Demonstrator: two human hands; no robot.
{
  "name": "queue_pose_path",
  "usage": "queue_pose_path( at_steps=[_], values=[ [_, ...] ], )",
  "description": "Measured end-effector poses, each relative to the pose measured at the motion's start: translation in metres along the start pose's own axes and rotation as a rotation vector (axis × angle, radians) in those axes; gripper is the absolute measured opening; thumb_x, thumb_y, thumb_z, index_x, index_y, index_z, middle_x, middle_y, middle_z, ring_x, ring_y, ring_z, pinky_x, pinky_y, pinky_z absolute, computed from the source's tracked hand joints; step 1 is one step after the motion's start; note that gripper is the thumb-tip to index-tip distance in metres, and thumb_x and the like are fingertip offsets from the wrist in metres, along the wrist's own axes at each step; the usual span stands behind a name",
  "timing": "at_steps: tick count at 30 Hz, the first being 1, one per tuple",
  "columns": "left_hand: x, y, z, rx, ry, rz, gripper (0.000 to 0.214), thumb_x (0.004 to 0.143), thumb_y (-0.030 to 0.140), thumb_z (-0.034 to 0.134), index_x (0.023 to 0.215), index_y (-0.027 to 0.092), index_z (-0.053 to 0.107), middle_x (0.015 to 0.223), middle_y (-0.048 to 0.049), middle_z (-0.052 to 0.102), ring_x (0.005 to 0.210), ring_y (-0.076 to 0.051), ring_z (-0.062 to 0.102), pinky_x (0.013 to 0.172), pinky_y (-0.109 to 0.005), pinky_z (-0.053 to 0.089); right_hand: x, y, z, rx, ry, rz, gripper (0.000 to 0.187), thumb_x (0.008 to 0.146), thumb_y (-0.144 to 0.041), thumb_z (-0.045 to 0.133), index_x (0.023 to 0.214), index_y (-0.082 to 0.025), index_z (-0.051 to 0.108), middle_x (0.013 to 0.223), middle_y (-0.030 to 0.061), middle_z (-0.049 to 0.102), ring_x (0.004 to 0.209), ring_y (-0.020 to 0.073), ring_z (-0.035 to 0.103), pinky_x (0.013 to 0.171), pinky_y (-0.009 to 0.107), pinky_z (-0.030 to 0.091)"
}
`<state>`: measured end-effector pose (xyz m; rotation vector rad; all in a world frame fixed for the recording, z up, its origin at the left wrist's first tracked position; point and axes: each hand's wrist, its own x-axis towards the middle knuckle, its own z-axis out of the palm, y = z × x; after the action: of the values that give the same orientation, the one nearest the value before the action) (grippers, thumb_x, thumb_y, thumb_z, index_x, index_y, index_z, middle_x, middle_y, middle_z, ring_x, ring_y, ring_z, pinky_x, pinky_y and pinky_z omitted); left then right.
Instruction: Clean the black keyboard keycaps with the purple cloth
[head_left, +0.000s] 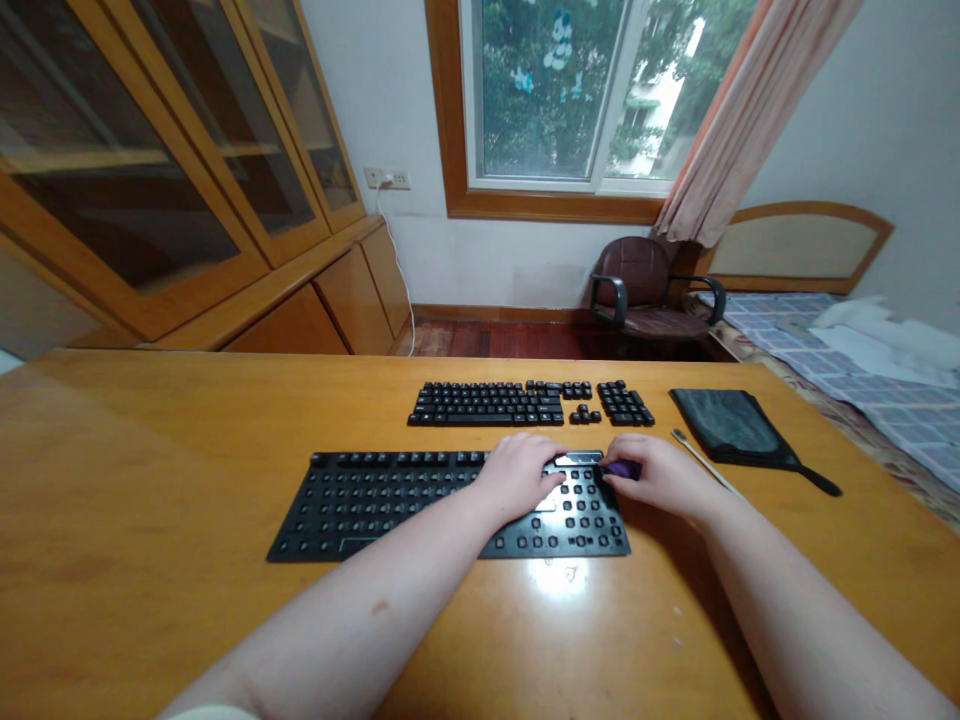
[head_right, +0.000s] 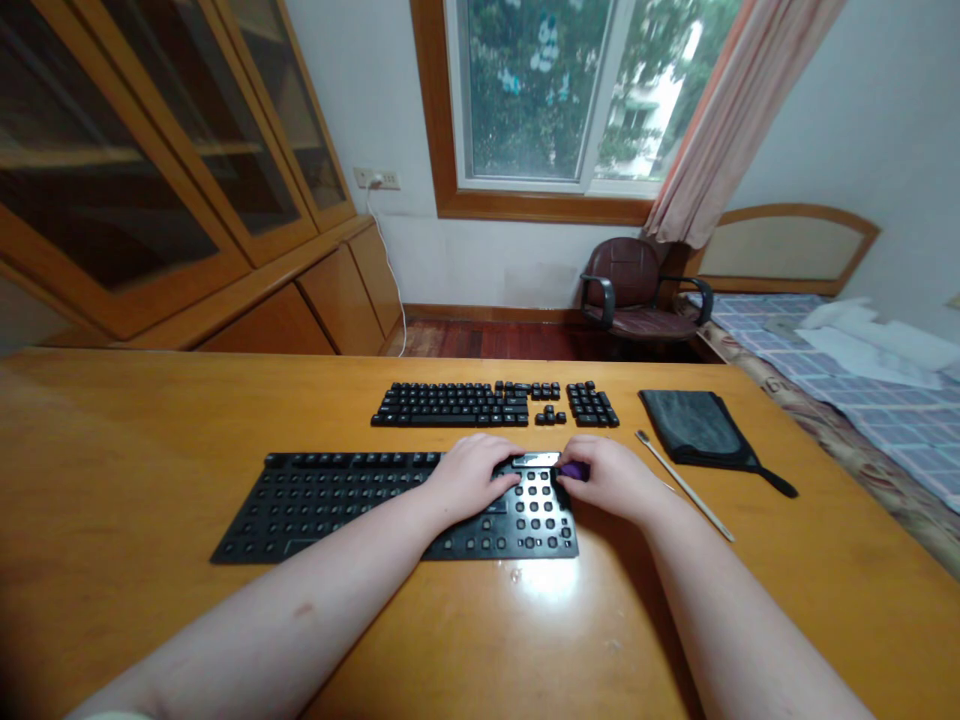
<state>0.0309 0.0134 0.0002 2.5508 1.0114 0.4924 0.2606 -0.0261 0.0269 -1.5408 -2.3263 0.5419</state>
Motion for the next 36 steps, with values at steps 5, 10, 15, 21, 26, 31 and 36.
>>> queue_pose_path(
  at_steps=[5, 10, 15, 21, 26, 31, 36],
  values=[
    [0.0, 0.001, 0.0, 0.0, -0.004, -0.006, 0.033, 0.08, 0.036, 0.059, 0.111, 0.024, 0.059, 0.111, -0.003, 0.064, 0.104, -0.023, 0.055, 0.092, -0.037, 0.042, -0.001, -0.003, -0.003, -0.032, 0.004, 0.005, 0.007, 0.073, -0.024, 0.06, 0.076, -0.02, 0.065, 0.074, 0.0037, 0.063, 0.069, 0.0182, 0.059, 0.064, 0.029, 0.044],
    [0.0, 0.001, 0.0, -0.005, -0.003, -0.007, 0.033, 0.08, 0.035, 0.059, 0.111, 0.024, 0.059, 0.112, -0.0032, 0.064, 0.104, -0.023, 0.055, 0.093, -0.037, 0.041, -0.001, 0.0, -0.003, -0.021, -0.01, -0.003, 0.009, 0.075, -0.027, 0.059, 0.077, -0.021, 0.065, 0.076, 0.0039, 0.064, 0.071, 0.0184, 0.059, 0.065, 0.029, 0.045],
    [0.0, 0.0, 0.001, -0.003, 0.003, 0.004, 0.033, 0.08, 0.036, 0.059, 0.111, 0.024, 0.059, 0.111, -0.0027, 0.064, 0.104, -0.022, 0.055, 0.092, -0.037, 0.042, -0.001, 0.003, -0.001, 0.013, -0.007, 0.0, 0.009, 0.075, -0.027, 0.06, 0.078, -0.02, 0.066, 0.077, 0.004, 0.065, 0.073, 0.0188, 0.06, 0.067, 0.03, 0.046],
    [0.0, 0.001, 0.0, -0.003, -0.011, -0.006, 0.033, 0.081, 0.036, 0.059, 0.111, 0.024, 0.059, 0.112, -0.0034, 0.064, 0.105, -0.023, 0.055, 0.093, -0.037, 0.041, -0.002, 0.006, -0.003, 0.047, 0.072, -0.007, 0.008, 0.074, -0.025, 0.062, 0.079, -0.021, 0.066, 0.078, 0.0039, 0.066, 0.074, 0.019, 0.06, 0.069, 0.031, 0.047],
    [0.0, 0.0, 0.0, -0.008, 0.002, 0.001, 0.033, 0.081, 0.037, 0.059, 0.111, 0.024, 0.06, 0.111, -0.0029, 0.064, 0.104, -0.023, 0.055, 0.092, -0.037, 0.042, -0.003, 0.011, -0.005, 0.05, 0.094, 0.007, 0.009, 0.075, -0.028, 0.062, 0.08, -0.022, 0.065, 0.08, 0.0039, 0.067, 0.076, 0.0193, 0.062, 0.071, 0.032, 0.048],
    [0.0, -0.001, 0.002, -0.007, 0.019, 0.01, 0.032, 0.081, 0.036, 0.058, 0.11, 0.024, 0.059, 0.111, -0.0027, 0.064, 0.103, -0.023, 0.055, 0.091, -0.037, 0.042, -0.002, 0.01, -0.001, 0.068, 0.039, 0.013, 0.009, 0.074, -0.026, 0.062, 0.081, -0.021, 0.066, 0.081, 0.0045, 0.067, 0.077, 0.02, 0.062, 0.073, 0.033, 0.048],
    [-0.001, -0.001, 0.002, -0.004, 0.03, 0.016, 0.031, 0.081, 0.036, 0.057, 0.109, 0.024, 0.06, 0.111, -0.0025, 0.064, 0.103, -0.023, 0.056, 0.091, -0.038, 0.043, -0.001, 0.01, 0.002, 0.094, 0.0, 0.023, 0.01, 0.074, -0.027, 0.063, 0.081, -0.021, 0.066, 0.081, 0.0045, 0.067, 0.077, 0.0204, 0.061, 0.072, 0.034, 0.048]
  ],
)
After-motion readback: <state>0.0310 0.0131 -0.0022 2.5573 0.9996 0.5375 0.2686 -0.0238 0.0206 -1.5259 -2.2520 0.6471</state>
